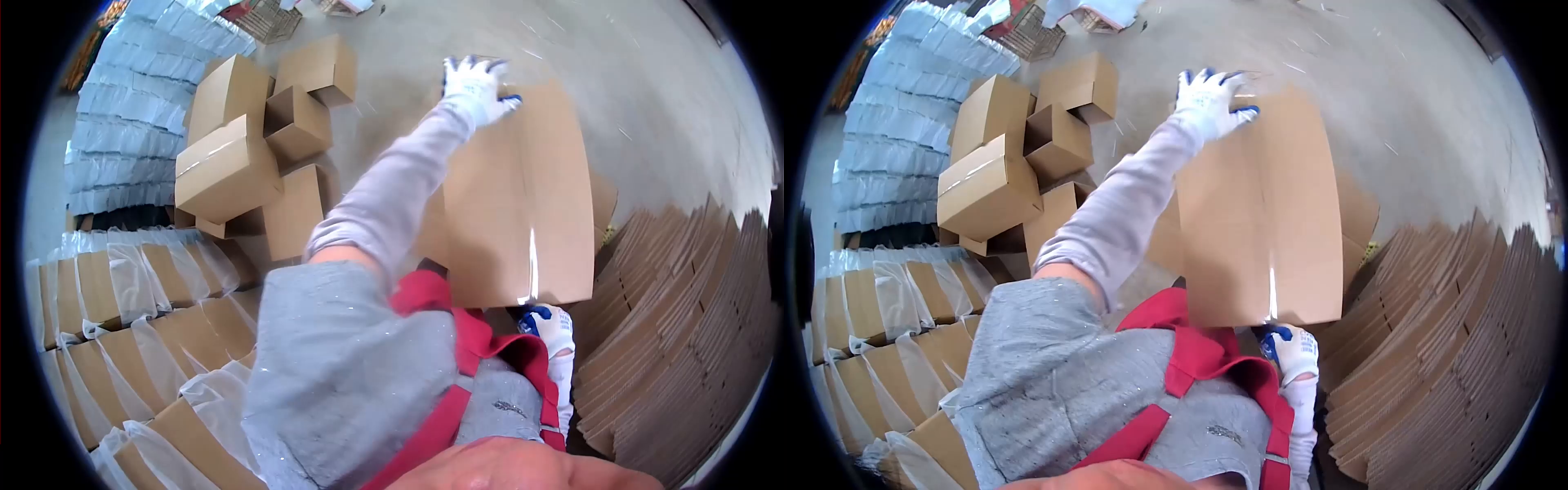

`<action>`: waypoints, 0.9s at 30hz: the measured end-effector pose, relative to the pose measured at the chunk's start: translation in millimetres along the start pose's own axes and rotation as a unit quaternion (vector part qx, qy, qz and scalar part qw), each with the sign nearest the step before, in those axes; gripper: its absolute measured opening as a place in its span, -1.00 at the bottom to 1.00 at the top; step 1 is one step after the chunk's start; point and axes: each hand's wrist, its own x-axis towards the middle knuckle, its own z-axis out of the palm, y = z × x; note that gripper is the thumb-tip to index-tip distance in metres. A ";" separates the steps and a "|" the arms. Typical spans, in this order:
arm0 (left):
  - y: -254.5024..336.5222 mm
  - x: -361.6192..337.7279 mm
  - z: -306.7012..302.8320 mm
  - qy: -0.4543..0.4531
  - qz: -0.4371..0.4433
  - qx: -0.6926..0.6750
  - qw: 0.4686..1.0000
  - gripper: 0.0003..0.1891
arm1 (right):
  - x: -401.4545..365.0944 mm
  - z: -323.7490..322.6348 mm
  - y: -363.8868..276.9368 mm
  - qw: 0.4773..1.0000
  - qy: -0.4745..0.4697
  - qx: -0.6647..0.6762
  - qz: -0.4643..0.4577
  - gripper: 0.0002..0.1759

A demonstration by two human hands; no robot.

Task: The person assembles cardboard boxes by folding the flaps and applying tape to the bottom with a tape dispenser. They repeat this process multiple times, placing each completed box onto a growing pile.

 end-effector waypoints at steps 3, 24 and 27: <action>-32.0 11.4 8.8 -0.233 -0.125 -0.059 0.963 -0.42 | 76.9 36.8 72.0 0.983 0.002 -0.151 0.107 -0.53; -31.8 8.0 231.8 -0.254 0.163 -0.133 0.944 -0.36 | 31.1 90.1 8.6 0.857 0.149 0.486 0.081 -0.68; 31.6 32.2 301.3 -0.351 0.212 -0.067 0.910 -0.14 | -16.6 111.1 10.8 0.738 0.181 0.627 0.170 -0.68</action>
